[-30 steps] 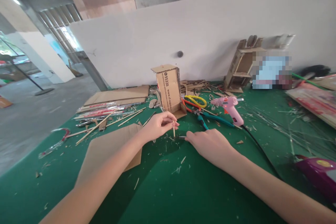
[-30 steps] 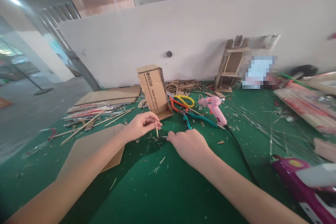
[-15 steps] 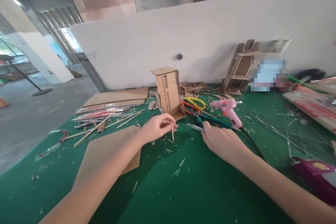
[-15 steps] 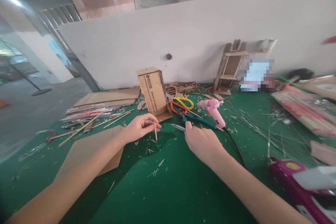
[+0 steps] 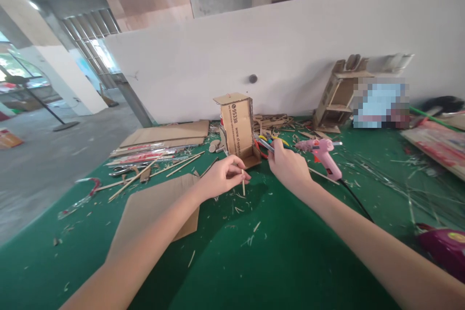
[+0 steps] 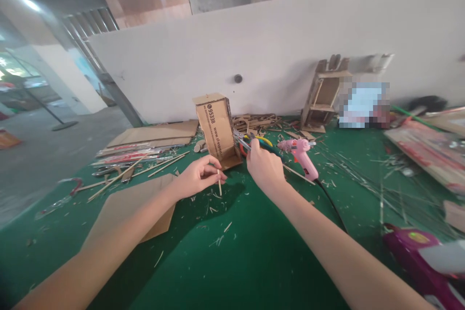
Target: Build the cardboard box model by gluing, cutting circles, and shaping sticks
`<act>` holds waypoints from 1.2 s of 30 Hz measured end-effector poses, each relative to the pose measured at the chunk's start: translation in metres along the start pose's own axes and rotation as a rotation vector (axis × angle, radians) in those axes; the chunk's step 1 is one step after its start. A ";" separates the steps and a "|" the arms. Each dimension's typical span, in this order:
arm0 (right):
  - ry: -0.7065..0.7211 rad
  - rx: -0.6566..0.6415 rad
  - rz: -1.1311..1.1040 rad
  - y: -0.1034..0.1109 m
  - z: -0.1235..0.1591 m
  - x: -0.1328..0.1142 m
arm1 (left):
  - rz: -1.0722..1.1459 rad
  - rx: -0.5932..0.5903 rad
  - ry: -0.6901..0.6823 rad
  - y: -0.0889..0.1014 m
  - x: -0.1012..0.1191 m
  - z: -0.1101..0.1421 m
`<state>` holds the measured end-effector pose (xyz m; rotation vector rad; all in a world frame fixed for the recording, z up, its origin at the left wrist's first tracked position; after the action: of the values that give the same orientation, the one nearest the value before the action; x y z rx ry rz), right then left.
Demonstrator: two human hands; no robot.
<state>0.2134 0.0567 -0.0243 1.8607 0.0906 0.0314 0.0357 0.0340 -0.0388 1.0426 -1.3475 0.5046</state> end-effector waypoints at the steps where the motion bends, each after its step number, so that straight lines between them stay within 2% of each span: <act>1: 0.008 0.005 -0.003 -0.002 -0.005 -0.002 | 0.009 0.000 0.004 0.000 0.000 0.000; 6: 0.061 0.076 0.011 -0.001 -0.011 0.001 | -0.027 0.059 0.000 0.000 -0.002 0.000; 11: 0.125 0.142 -0.038 0.007 0.022 0.023 | -0.156 0.241 -0.110 0.005 -0.002 0.003; 12: 0.162 0.161 -0.073 0.008 0.031 0.024 | -0.158 0.262 -0.112 0.005 -0.002 0.003; 16: 0.540 0.092 -0.235 0.009 0.063 0.002 | -0.135 0.297 -0.065 -0.002 0.002 0.003; 20: 0.680 0.053 -0.269 0.005 0.080 -0.012 | -0.067 0.428 0.046 -0.012 0.007 0.016; 23: 0.670 0.021 -0.247 0.000 0.088 -0.007 | -0.012 0.538 0.131 -0.015 0.001 0.036; 27: 0.612 -0.026 -0.248 -0.003 0.093 0.001 | -0.125 0.533 0.079 -0.004 -0.008 0.049; 30: 0.606 -0.050 -0.234 -0.002 0.094 -0.001 | -0.205 0.513 -0.008 0.019 -0.014 0.045; 33: 0.601 -0.045 -0.230 0.000 0.092 -0.002 | -0.214 0.548 -0.033 0.042 -0.018 0.038; 36: 0.592 -0.008 -0.197 0.000 0.091 -0.001 | -0.186 0.507 -0.038 0.042 -0.012 0.029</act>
<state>0.2186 -0.0305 -0.0511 1.7741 0.6798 0.4440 -0.0167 0.0336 -0.0404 1.5824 -1.1633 0.7086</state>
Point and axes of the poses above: each hand's wrist, its own z-axis away from the middle knuckle, its own y-axis out of the back of the hand, x = y × z, the point moved 5 cm from there along -z, towards the middle knuckle, and after that the axes turned 2 degrees about y, right-handed, at the moved point
